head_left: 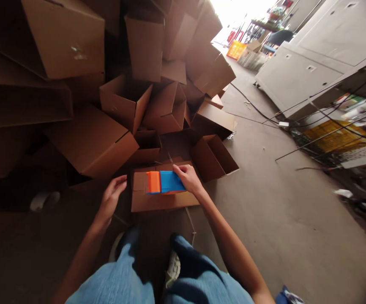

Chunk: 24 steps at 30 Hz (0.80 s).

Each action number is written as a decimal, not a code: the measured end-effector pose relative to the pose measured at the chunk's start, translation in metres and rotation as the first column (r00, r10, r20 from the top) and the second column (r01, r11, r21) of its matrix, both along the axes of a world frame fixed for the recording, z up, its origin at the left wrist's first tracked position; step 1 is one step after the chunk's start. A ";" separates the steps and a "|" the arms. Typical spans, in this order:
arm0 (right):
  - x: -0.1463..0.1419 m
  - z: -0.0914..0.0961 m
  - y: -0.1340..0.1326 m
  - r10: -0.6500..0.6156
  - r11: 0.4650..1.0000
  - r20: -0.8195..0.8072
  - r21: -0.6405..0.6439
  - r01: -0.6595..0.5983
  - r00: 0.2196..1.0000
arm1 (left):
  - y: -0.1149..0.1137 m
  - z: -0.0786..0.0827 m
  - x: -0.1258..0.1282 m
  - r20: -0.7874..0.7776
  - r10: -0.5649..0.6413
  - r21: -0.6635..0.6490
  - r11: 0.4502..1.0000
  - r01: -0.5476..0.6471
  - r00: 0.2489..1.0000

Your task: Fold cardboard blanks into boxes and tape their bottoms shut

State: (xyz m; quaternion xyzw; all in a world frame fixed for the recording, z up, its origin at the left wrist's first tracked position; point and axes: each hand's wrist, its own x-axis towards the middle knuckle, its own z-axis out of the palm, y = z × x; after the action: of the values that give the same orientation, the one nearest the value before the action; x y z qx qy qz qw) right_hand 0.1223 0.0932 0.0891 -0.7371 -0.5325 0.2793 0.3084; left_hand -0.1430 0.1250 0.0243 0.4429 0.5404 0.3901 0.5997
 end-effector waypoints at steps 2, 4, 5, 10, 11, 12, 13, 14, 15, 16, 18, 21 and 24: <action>-0.001 0.001 0.001 0.005 1.000 0.015 0.009 -0.005 1.000 | -0.006 0.014 0.000 0.132 -0.050 -0.050 0.997 0.057 0.990; -0.003 0.003 0.002 0.017 1.000 0.027 0.006 -0.018 0.999 | -0.012 0.023 0.005 0.257 -0.125 -0.172 0.970 0.173 0.958; -0.005 0.004 0.002 0.023 1.000 0.033 0.000 -0.023 0.999 | -0.014 0.026 0.009 0.308 -0.146 -0.245 0.943 0.227 0.940; -0.011 0.007 0.004 0.009 0.999 0.084 -0.032 -0.006 0.996 | -0.017 0.025 0.024 0.441 -0.128 -0.444 0.829 0.340 0.888; -0.012 0.008 0.004 0.008 0.999 0.100 -0.035 -0.004 0.995 | -0.017 0.024 0.025 0.430 -0.094 -0.449 0.841 0.302 0.898; -0.014 0.009 0.004 0.012 0.999 0.116 -0.038 -0.008 0.993 | -0.018 0.022 0.026 0.406 -0.053 -0.447 0.859 0.249 0.912; -0.015 0.009 0.005 0.019 0.999 0.128 -0.044 -0.013 0.992 | -0.018 0.021 0.025 0.380 -0.015 -0.438 0.877 0.195 0.925; -0.016 0.010 0.005 0.024 0.999 0.137 -0.051 -0.017 0.990 | -0.019 0.019 0.024 0.357 0.011 -0.427 0.891 0.153 0.934; -0.017 0.011 0.005 0.029 0.998 0.142 -0.060 -0.021 0.989 | -0.019 0.018 0.023 0.340 0.024 -0.414 0.901 0.127 0.940; -0.017 0.011 0.006 0.034 0.997 0.145 -0.066 -0.024 0.989 | -0.020 0.016 0.022 0.330 0.029 -0.403 0.908 0.113 0.943; -0.019 0.012 0.007 0.040 0.997 0.146 -0.074 -0.029 0.988 | -0.021 0.014 0.020 0.318 0.031 -0.392 0.915 0.101 0.947; -0.019 0.012 0.008 0.040 0.997 0.151 -0.076 -0.029 0.988 | -0.022 0.013 0.019 0.295 0.044 -0.392 0.917 0.078 0.955; -0.019 0.012 0.007 0.042 0.996 0.158 -0.078 -0.029 0.986 | -0.022 0.014 0.021 0.266 0.038 -0.386 0.920 0.070 0.963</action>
State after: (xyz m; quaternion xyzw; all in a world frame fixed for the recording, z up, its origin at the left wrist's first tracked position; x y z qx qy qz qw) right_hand 0.1030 0.0998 0.1014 -0.7587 -0.5576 0.2448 0.2315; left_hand -0.1220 0.1031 0.0383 0.2614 0.5174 0.3255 0.7469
